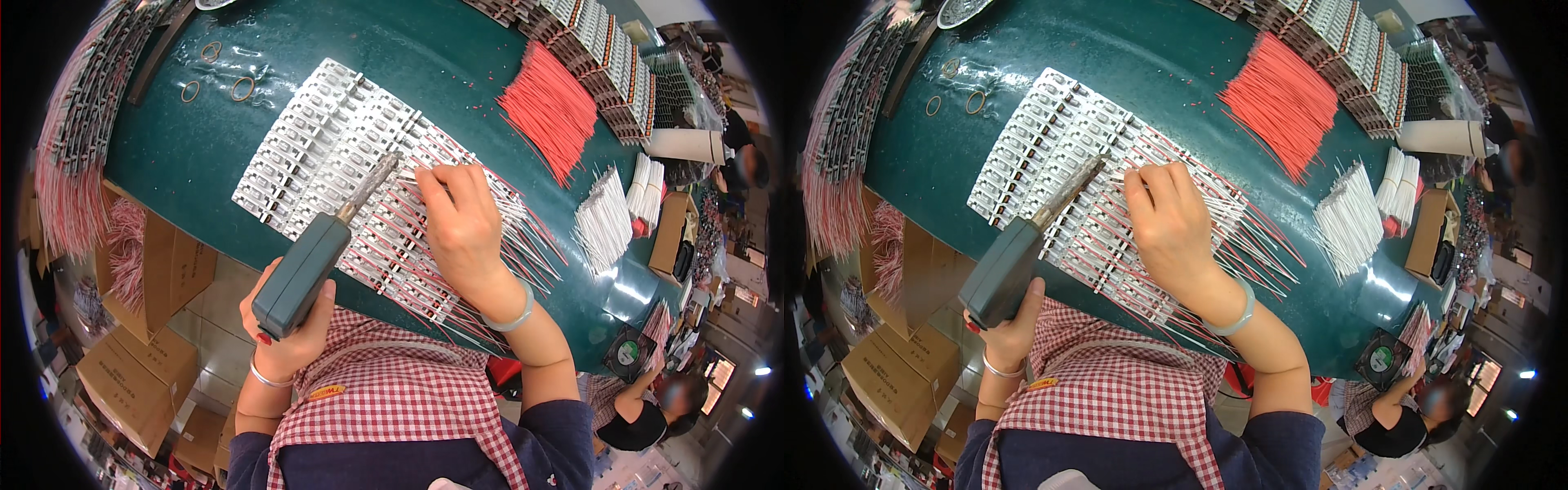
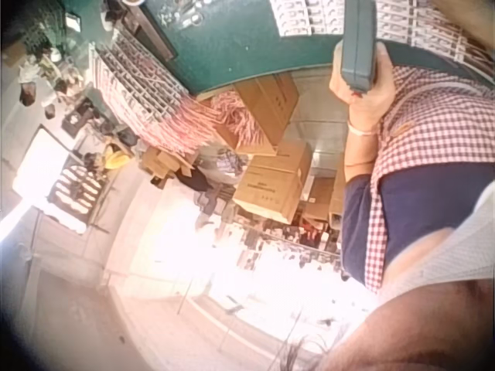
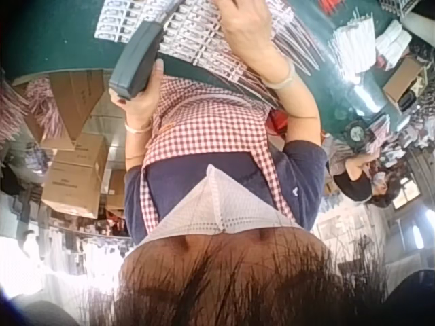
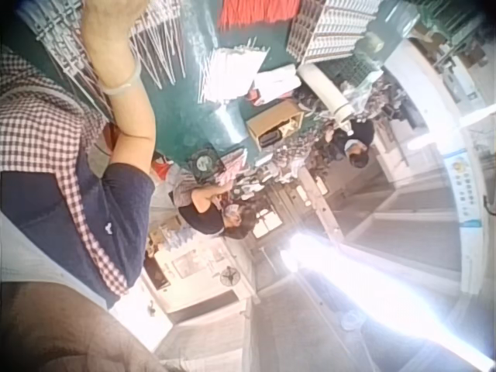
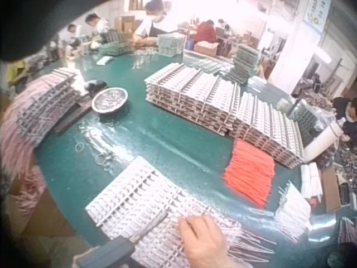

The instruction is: The person uses a soldering iron to attach red and white wires to a white plastic grid fixture. They repeatedly pick up individual wires, place them into slots on the grid, and apply heat with the soldering iron to secure them. The person works methodically across the fixture, handling wires one at a time.

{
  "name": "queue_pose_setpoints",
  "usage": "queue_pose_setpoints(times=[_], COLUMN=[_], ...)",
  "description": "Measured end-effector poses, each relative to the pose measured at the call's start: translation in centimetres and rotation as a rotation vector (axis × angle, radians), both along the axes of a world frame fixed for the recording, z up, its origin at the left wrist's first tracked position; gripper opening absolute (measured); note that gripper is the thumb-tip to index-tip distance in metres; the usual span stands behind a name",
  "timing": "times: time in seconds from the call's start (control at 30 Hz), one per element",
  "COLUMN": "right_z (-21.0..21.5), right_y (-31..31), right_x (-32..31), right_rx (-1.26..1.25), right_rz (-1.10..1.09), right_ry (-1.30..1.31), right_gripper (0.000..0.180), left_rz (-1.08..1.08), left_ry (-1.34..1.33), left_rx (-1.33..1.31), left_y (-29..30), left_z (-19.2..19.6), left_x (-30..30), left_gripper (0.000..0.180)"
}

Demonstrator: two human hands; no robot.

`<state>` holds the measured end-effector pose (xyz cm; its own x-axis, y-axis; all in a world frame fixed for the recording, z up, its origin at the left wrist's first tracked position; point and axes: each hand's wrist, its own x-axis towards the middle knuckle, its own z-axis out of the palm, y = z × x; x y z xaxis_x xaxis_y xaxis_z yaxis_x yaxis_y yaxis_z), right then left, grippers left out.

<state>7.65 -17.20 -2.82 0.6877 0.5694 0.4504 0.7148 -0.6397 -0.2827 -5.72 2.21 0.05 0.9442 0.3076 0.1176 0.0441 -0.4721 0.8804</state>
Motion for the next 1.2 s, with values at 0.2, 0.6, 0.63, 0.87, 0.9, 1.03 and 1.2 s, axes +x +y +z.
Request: queue_pose_setpoints(times=[0.2,0.6,0.63,0.87,0.9,1.03,1.2], right_z=[0.2,-0.2,-0.1,0.0,0.0,-0.1,-0.1], right_y=[-0.2,0.1,0.1,0.2,0.2,0.3,0.3], right_x=[-1.1,-1.2,-1.2,-1.2,-1.2,-1.2,-1.2], right_rx=[0.039,0.014,0.013,0.017,0.014,0.006,0.001], right_rz=[0.017,0.029,0.03,0.039,0.038,0.036,0.028], right_ry=[0.042,0.044,0.044,0.042,0.043,0.04,0.036], right_gripper=[0.036,0.036,0.036,0.036,0.035,0.035,0.034], left_rz=[0.039,-0.026,-0.026,-0.027,-0.023,-0.053,0.068], left_ry=[0.023,0.046,0.047,0.053,0.056,0.011,-0.011], left_rx=[-0.044,-0.049,-0.061,-0.07,-0.071,0.004,-0.077], left_y=[0.3,0.3,0.3,0.2,0.2,0.4,0.4], left_z=[-0.4,-0.2,-0.1,-0.1,0.0,-0.3,-0.8], left_x=[-0.7,-1.0,-1.0,-1.0,-1.0,-1.0,-1.9], left_gripper=[0.025,0.023,0.023,0.022,0.022,0.022,0.024])
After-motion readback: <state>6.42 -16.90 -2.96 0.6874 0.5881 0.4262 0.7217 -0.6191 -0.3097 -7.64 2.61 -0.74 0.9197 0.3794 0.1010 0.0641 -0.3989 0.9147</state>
